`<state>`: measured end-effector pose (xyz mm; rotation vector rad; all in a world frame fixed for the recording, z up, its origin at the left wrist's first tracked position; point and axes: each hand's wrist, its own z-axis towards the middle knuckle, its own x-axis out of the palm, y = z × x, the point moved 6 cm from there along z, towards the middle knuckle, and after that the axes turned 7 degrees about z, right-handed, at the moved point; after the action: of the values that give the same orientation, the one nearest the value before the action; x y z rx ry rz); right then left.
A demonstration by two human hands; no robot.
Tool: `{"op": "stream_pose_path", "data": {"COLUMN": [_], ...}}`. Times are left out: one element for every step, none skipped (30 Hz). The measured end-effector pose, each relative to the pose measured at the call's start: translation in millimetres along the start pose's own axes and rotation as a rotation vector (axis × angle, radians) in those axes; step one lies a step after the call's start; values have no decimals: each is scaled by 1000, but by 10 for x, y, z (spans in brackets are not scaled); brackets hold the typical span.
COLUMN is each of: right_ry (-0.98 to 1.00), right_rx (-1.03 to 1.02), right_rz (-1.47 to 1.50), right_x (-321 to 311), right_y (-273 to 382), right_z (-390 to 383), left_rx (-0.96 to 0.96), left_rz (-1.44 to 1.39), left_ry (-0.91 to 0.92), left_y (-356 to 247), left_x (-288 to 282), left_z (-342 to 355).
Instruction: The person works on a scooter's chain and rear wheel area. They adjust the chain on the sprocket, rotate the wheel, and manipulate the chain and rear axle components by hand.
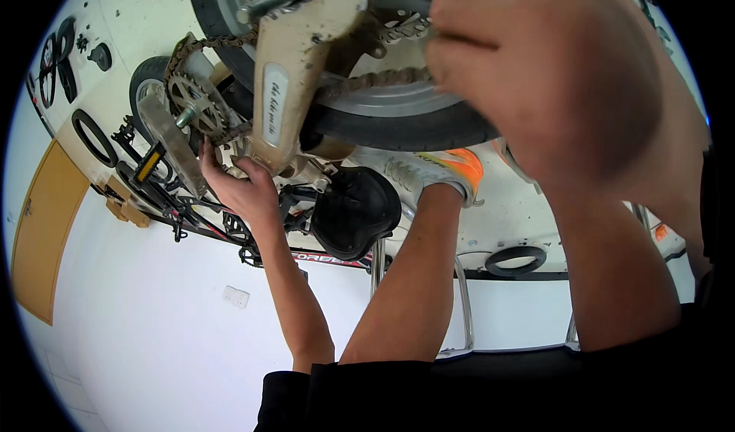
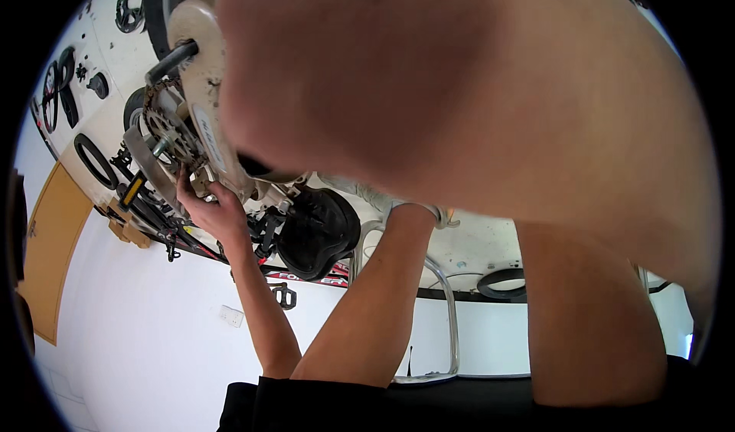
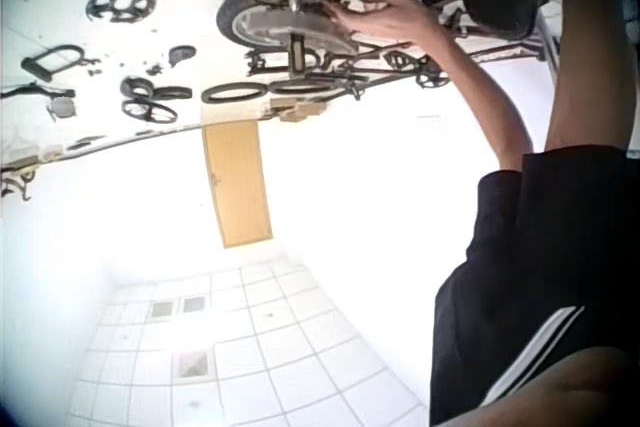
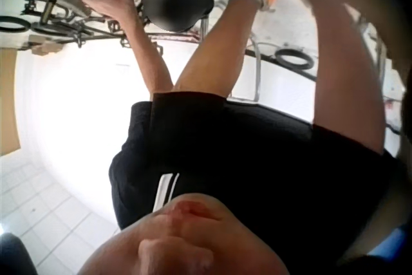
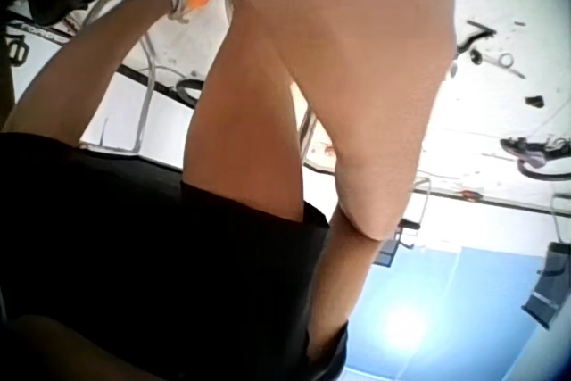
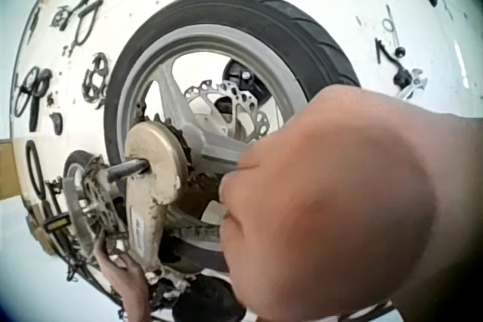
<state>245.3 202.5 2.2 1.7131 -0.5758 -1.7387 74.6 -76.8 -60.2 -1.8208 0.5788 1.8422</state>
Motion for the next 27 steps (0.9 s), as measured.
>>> {"op": "stream_pose_path", "data": {"right_ry": [7, 14, 23, 34, 42, 53, 62, 66, 77, 72, 70, 57, 58, 61, 84, 121, 157, 192, 189, 196, 202, 211, 207, 177, 147, 116, 65], "right_rx": [2, 6, 9, 10, 14, 14, 19, 20, 28, 15, 3, -13, -29, -40, -36, -4, 30, 65, 79, 91, 101, 121, 129, 125, 126, 128, 117], "right_rz": [-8, -17, -29, -40, -48, -62, -75, -78, -82, -87, -89, -114, -111, -110, -84, -68, -49, -29, -53, -60, -69, -80, -71, -70, -72, -73, -65], "right_x": [0, -1, -10, 2, -5, -11, -18, -21, -28, -66, -103, -156, -153, -150, -128, -165, -197, -233, -209, -209, -211, -222, -223, -230, -251, -270, -285], "right_y": [-30, -57, -86, -89, -126, -142, -168, -176, -177, -183, -182, -168, -161, -155, -166, -178, -182, -184, -195, -208, -222, -235, -223, -225, -225, -224, -211], "right_z": [-5, -18, -24, -30, -41, -46, -52, -51, -34, -30, -30, -28, -17, -16, -38, -56, -78, -96, -121, -122, -116, -119, -101, -74, -52, -35, -3], "left_rx": [-41, -82, -67, -75, -83, -90, -74, -7, 60, 128, 141, 136, 125, 114, 108, 107, 94, 82, 81, 81, 81, 67, 54, 40, 70, 58, 45], "left_rz": [-16, -32, -68, -87, -107, -126, -83, -33, 18, 66, 42, 6, -17, -40, -47, -69, -85, -103, -120, -138, -156, -161, -165, -167, -171, -184, -196], "left_ry": [18, 37, -12, -34, -56, -78, -76, -87, -98, -110, -164, -147, -140, -132, -149, -163, -149, -135, -139, -142, -145, -128, -112, -96, -95, -86, -77], "left_y": [-18, -14, -5, 18, 27, 36, 25, 13, 2, -26, -29, -55, -75, -83, -69, -69, -89, -118, -133, -157, -156, -140, -123, -106, -119, -132, -155], "left_x": [-22, -27, -29, -41, -52, -68, -86, -89, -85, -76, -79, -78, -109, -128, -114, -77, -74, -72, -80, -81, -91, -80, -74, -72, -75, -72, -76], "left_z": [-2, 6, 13, 3, -15, -33, -38, -45, -53, -44, -32, -23, -30, -48, -63, -55, -39, -22, -41, -58, -68, -66, -71, -79, -87, -80, -68]}}
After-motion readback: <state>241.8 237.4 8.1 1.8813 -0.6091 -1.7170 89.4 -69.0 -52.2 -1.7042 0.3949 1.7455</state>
